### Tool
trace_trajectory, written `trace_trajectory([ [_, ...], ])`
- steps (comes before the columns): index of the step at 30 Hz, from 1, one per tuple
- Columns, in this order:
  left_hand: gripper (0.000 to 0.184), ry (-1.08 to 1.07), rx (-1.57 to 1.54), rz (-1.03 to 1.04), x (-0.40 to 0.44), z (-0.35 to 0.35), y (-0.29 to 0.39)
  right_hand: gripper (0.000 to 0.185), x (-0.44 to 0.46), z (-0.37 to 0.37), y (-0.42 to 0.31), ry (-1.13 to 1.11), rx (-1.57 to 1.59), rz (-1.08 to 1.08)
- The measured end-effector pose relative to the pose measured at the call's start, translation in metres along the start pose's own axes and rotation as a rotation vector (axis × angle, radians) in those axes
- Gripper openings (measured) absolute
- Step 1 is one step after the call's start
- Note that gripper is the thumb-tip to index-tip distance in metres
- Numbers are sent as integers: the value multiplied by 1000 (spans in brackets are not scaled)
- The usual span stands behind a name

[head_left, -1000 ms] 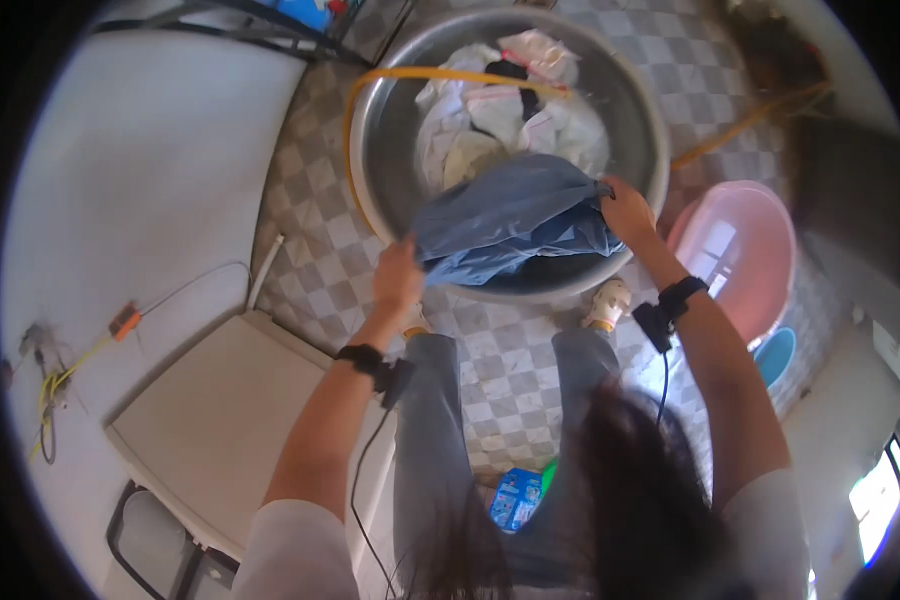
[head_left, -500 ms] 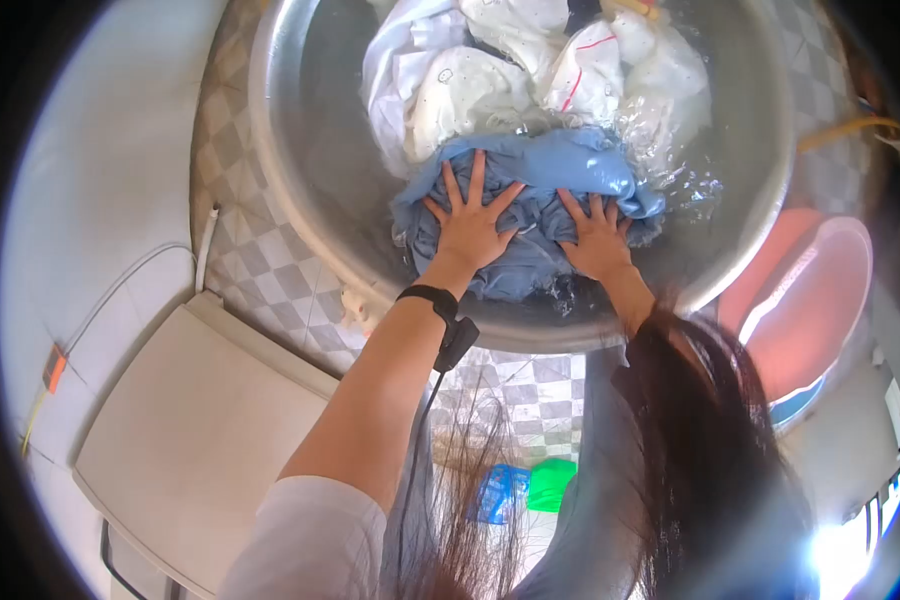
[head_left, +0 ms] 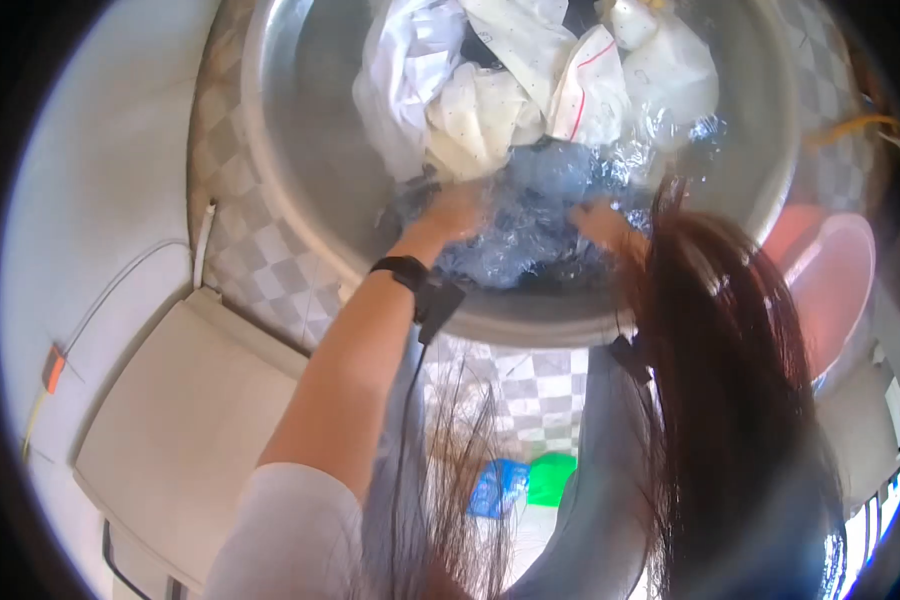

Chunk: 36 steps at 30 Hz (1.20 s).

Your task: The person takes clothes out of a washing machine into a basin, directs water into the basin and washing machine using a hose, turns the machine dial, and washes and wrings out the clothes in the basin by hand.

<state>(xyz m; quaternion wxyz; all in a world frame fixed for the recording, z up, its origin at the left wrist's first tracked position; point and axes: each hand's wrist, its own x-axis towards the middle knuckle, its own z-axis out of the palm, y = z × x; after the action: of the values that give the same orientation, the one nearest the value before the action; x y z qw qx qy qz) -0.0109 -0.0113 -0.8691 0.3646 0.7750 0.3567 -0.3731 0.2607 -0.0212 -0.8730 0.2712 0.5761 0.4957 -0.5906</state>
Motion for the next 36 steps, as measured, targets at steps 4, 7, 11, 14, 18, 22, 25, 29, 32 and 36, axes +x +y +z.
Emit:
trace_trajectory([
  [4,32,697,-837,-133,-94,-2,2,37,-91,6,-3,281,850,-201],
  [7,33,610,-1139,-309,-171,-34,28,39,-157,9,-18,646,966,-180],
  [11,32,730,-1568,-250,-281,-110,87,36,-267,-5,-46,663,1349,-307],
  [14,31,820,-1673,-177,-361,-133,114,31,-366,-34,-71,437,1283,-430],
  [18,30,852,-2005,10,-444,-173,147,32,-418,-46,-89,44,1258,-531],
  [22,35,978,-2080,-280,-419,-126,131,38,-394,-33,-75,278,1151,-436],
  [25,38,829,-1967,-398,-335,-91,99,44,-326,-19,-53,499,902,-413],
  [29,54,913,-790,-317,-196,-11,67,65,-197,2,-26,687,406,-530],
  [32,65,691,-402,-397,-140,-42,93,85,-140,24,-39,704,-124,-304],
  [36,76,451,-152,-243,-75,-21,79,98,-98,48,-41,383,-414,-235],
])
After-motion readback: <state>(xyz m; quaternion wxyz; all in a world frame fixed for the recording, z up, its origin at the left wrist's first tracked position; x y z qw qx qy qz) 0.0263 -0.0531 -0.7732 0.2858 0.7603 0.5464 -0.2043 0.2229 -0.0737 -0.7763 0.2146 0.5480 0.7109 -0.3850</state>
